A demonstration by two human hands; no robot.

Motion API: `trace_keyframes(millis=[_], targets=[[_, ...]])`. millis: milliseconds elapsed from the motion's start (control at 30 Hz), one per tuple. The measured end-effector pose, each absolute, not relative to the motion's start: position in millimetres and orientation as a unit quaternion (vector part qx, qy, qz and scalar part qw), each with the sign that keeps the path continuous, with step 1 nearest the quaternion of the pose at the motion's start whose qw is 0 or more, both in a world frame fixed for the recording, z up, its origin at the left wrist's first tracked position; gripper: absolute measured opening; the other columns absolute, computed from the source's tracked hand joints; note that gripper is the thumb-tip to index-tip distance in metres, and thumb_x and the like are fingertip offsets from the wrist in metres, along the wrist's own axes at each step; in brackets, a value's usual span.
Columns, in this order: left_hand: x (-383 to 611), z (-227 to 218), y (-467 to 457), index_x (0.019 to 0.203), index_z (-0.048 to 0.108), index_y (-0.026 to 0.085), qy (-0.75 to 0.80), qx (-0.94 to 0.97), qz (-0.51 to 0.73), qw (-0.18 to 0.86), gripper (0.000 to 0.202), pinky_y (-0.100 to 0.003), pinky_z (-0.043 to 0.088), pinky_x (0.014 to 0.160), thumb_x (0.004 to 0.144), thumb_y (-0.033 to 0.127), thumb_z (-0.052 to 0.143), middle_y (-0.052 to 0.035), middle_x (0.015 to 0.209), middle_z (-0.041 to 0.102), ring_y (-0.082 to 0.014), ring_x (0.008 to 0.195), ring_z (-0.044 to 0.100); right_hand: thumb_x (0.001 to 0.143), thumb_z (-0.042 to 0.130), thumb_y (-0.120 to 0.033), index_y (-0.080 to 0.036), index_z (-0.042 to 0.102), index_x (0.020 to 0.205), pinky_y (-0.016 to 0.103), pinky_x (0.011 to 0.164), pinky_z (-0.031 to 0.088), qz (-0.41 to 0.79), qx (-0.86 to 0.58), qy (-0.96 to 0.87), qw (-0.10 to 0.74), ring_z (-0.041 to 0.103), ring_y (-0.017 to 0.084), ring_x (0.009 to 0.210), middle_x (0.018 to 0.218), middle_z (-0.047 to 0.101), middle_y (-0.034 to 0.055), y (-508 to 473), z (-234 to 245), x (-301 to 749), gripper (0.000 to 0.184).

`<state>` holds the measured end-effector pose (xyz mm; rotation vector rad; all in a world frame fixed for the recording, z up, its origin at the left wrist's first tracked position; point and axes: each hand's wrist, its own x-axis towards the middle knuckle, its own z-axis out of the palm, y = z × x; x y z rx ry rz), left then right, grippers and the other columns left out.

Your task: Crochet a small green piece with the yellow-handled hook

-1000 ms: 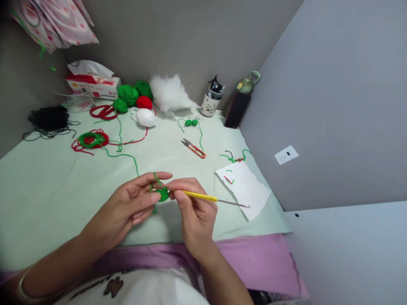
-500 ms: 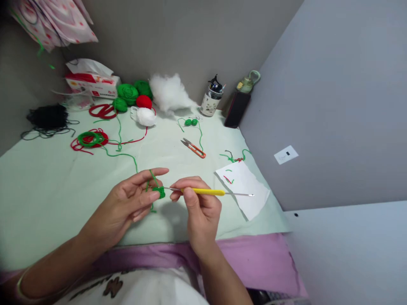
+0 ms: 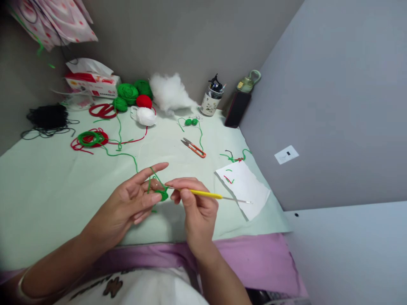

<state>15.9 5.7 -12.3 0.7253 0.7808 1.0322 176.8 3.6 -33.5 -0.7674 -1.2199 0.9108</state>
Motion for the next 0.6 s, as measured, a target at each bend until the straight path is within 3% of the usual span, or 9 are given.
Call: trace_keyframes(millis=[233, 400, 600], targets=[[16.1, -12.7, 6.0, 0.132, 0.076, 0.031, 0.362, 0.332, 0.496, 0.716, 0.050, -0.013, 0.031, 0.041, 0.084, 0.027, 0.090, 0.0020, 0.092, 0.063, -0.0035, 0.056, 0.039, 0.107, 0.059, -0.027, -0.026, 0.078, 0.100, 0.028, 0.064, 0.059, 0.370, -0.366, -0.552, 0.651, 0.068, 0.013, 0.068, 0.096, 0.080, 0.0027, 4.5, -30.7, 180.2, 0.020], [16.4, -11.3, 6.5, 0.132, 0.075, 0.032, 0.368, 0.333, 0.490, 0.716, 0.050, -0.013, 0.030, 0.042, 0.085, 0.028, 0.089, 0.0023, 0.093, 0.062, -0.0029, 0.056, 0.037, 0.105, 0.057, -0.012, -0.026, 0.078, 0.113, 0.035, 0.079, 0.061, 0.183, -0.362, -0.654, 0.639, 0.074, 0.020, 0.096, 0.100, 0.081, 0.0047, -3.0, -31.2, 179.4, 0.027], [14.8, -11.9, 6.5, 0.131, 0.076, 0.031, 0.368, 0.344, 0.479, 0.718, 0.047, -0.015, 0.029, 0.042, 0.086, 0.032, 0.089, 0.0030, 0.091, 0.060, -0.0030, 0.055, 0.037, 0.108, 0.057, -0.020, -0.027, 0.078, 0.108, 0.030, 0.067, 0.059, 0.325, -0.321, -0.598, 0.658, 0.071, 0.016, 0.083, 0.099, 0.080, 0.0028, -0.7, -31.5, 180.2, 0.022]])
